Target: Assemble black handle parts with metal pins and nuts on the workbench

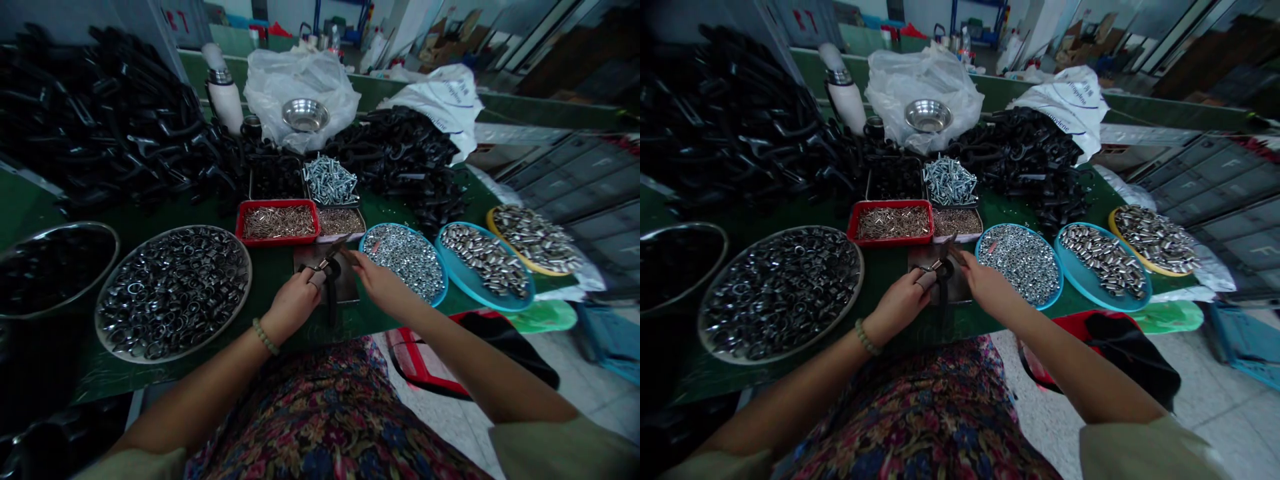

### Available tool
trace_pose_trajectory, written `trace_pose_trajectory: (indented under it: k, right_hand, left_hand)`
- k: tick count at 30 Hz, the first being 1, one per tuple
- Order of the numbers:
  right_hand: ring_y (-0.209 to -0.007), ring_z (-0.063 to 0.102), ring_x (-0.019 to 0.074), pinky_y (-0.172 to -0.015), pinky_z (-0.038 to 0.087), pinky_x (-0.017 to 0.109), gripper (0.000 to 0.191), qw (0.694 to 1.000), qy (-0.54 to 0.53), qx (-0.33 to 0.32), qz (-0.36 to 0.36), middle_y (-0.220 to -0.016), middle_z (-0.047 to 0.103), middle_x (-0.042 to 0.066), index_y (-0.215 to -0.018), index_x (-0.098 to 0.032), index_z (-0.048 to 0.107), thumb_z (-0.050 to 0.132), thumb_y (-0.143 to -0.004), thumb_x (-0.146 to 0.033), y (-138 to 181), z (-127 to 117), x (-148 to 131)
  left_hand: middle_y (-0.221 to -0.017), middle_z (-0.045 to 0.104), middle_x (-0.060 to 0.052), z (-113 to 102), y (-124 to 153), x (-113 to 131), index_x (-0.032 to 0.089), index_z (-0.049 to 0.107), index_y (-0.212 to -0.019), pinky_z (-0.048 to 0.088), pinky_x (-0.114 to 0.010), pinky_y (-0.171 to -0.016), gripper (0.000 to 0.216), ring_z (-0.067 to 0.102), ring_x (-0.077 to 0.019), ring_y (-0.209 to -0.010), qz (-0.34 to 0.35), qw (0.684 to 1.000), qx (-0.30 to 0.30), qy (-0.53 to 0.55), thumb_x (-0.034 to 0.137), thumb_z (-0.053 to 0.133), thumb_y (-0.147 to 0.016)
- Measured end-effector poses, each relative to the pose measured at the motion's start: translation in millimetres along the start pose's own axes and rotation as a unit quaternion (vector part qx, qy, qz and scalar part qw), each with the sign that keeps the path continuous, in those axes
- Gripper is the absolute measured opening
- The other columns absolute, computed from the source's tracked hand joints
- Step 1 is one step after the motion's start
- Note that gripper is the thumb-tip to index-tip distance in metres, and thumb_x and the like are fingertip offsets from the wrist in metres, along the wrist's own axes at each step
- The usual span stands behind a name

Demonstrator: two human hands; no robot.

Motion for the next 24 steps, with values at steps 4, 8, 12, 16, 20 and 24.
trace_pose_trajectory:
  k: [4, 8, 12, 16, 20, 24]
  right_hand:
    - [-0.101, 0.068, 0.0261, -0.085, 0.054, 0.041, 0.044, 0.998, -0.019, 0.06, -0.01, -0.118, 0.068, 0.009, -0.141, -0.024, 0.039, 0.036, -0.097, -0.028, 1, -6, 1]
    - [-0.098, 0.069, 0.0258, -0.083, 0.055, 0.04, 0.041, 0.999, -0.029, 0.006, -0.014, -0.117, 0.069, 0.009, -0.138, -0.024, 0.043, 0.036, -0.097, -0.028, 8, -1, -3]
    - [-0.11, 0.064, 0.0263, -0.089, 0.053, 0.04, 0.045, 0.997, -0.05, 0.039, -0.032, -0.129, 0.062, 0.012, -0.141, -0.022, 0.039, 0.037, -0.096, -0.027, 22, -2, -14]
    - [-0.093, 0.071, 0.0282, -0.081, 0.056, 0.043, 0.044, 0.999, -0.007, -0.051, -0.01, -0.112, 0.07, 0.015, -0.139, -0.017, 0.043, 0.037, -0.096, -0.026, 25, 21, -10]
    - [-0.119, 0.059, 0.0251, -0.096, 0.05, 0.043, 0.044, 0.99, -0.082, 0.11, -0.027, -0.134, 0.058, 0.011, -0.141, -0.023, 0.039, 0.036, -0.097, -0.03, 28, -6, -5]
    - [-0.11, 0.064, 0.0281, -0.087, 0.053, 0.044, 0.043, 0.982, -0.087, 0.163, 0.025, -0.125, 0.064, 0.013, -0.138, -0.022, 0.041, 0.036, -0.097, -0.033, 40, -22, 14]
  left_hand:
    - [-0.104, 0.059, -0.007, 3, 0, 2, 0.021, 0.057, -0.116, 0.049, -0.031, -0.078, 0.029, 0.058, -0.0207, -0.089, -0.004, 1.0, 0.013, -0.001, 0.02, 0.051, -0.088]
    - [-0.103, 0.059, -0.007, -1, 7, -1, 0.02, 0.056, -0.116, 0.049, -0.03, -0.079, 0.028, 0.06, -0.0196, -0.088, -0.02, 0.999, 0.01, 0.028, 0.023, 0.052, -0.088]
    - [-0.111, 0.06, -0.01, -52, -14, -25, 0.016, 0.049, -0.129, 0.047, -0.031, -0.088, 0.04, 0.059, -0.0198, -0.096, -0.058, 0.989, 0.116, 0.073, 0.031, 0.048, -0.093]
    - [-0.104, 0.066, -0.011, -80, -94, -27, 0.015, 0.065, -0.108, 0.041, -0.038, -0.093, 0.03, 0.057, -0.0232, -0.099, -0.018, 0.992, 0.127, 0.002, 0.027, 0.04, -0.095]
    - [-0.102, 0.069, -0.014, -45, -169, -13, 0.015, 0.071, -0.095, 0.035, -0.046, -0.093, 0.025, 0.055, -0.0283, -0.107, 0.007, 0.994, 0.011, -0.11, 0.016, 0.046, -0.089]
    - [-0.097, 0.07, -0.017, -24, -190, -10, 0.012, 0.071, -0.091, 0.033, -0.048, -0.092, 0.025, 0.057, -0.0293, -0.103, -0.001, 0.99, -0.003, -0.14, 0.015, 0.046, -0.088]
Point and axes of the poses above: each hand's wrist, its own y-axis away from the middle knuckle, its own z-axis out of the palm, x = y × z, the point moved 7 cm from there along -y, towards the middle knuckle
